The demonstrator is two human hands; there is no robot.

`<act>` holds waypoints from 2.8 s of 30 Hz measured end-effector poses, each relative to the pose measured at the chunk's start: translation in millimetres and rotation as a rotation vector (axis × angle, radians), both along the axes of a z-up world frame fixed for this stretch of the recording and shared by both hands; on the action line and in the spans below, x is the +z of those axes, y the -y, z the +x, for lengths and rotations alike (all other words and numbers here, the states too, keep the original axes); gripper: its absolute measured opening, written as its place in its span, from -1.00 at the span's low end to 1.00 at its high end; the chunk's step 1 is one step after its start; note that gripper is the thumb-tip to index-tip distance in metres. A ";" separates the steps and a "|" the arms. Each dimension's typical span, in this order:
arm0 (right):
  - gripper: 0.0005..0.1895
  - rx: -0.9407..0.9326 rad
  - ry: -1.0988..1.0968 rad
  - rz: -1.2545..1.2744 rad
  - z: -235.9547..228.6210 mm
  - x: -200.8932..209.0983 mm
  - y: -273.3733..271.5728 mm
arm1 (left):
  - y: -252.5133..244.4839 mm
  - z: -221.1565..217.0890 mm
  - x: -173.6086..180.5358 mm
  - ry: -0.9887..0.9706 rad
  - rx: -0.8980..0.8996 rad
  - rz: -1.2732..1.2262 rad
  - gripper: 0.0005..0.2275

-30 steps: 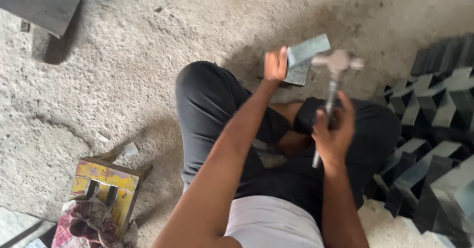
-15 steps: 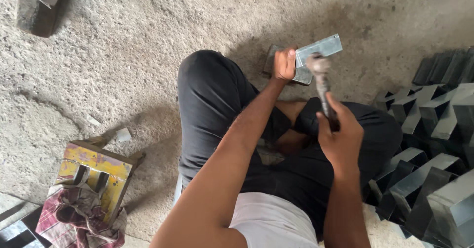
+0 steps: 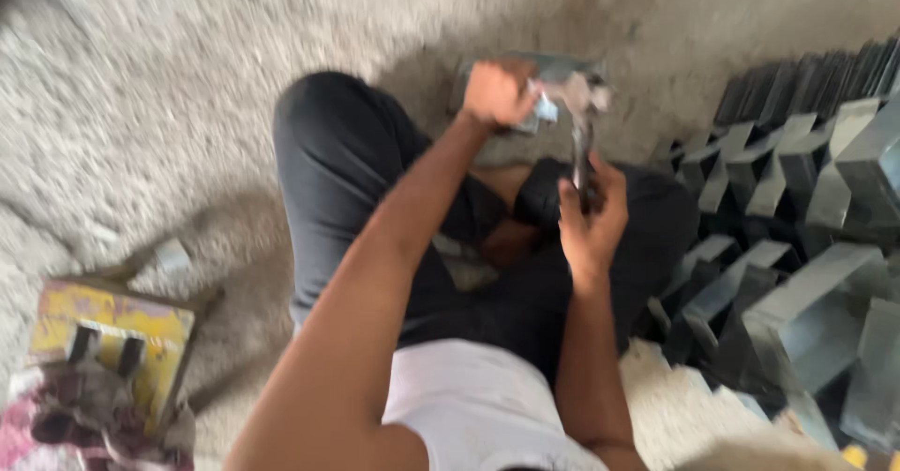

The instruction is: The person sits cross-legged on the floor and uses a hammer to strike a small metal box placed on a metal block. They repeatedly hit the box to shape it, occasionally adjusting its position or flipping it over to work on different sides.

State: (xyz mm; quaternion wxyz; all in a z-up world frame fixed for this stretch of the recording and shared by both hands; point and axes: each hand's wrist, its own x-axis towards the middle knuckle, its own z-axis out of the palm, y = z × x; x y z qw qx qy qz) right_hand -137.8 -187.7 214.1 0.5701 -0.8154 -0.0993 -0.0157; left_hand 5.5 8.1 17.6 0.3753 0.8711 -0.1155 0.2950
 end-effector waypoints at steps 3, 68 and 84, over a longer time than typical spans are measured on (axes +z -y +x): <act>-0.57 -0.049 0.030 0.041 5.0 -1.2 5.3 | 3.4 -9.9 25.2 -0.108 0.075 0.356 -0.77; -0.32 0.006 -0.314 -0.440 70.1 -187.3 -65.7 | -25.3 23.7 146.4 -0.640 0.079 0.236 -0.44; -0.42 -0.017 -0.896 0.055 58.0 -192.1 -25.2 | -27.9 14.4 160.2 -0.629 0.052 0.361 -0.44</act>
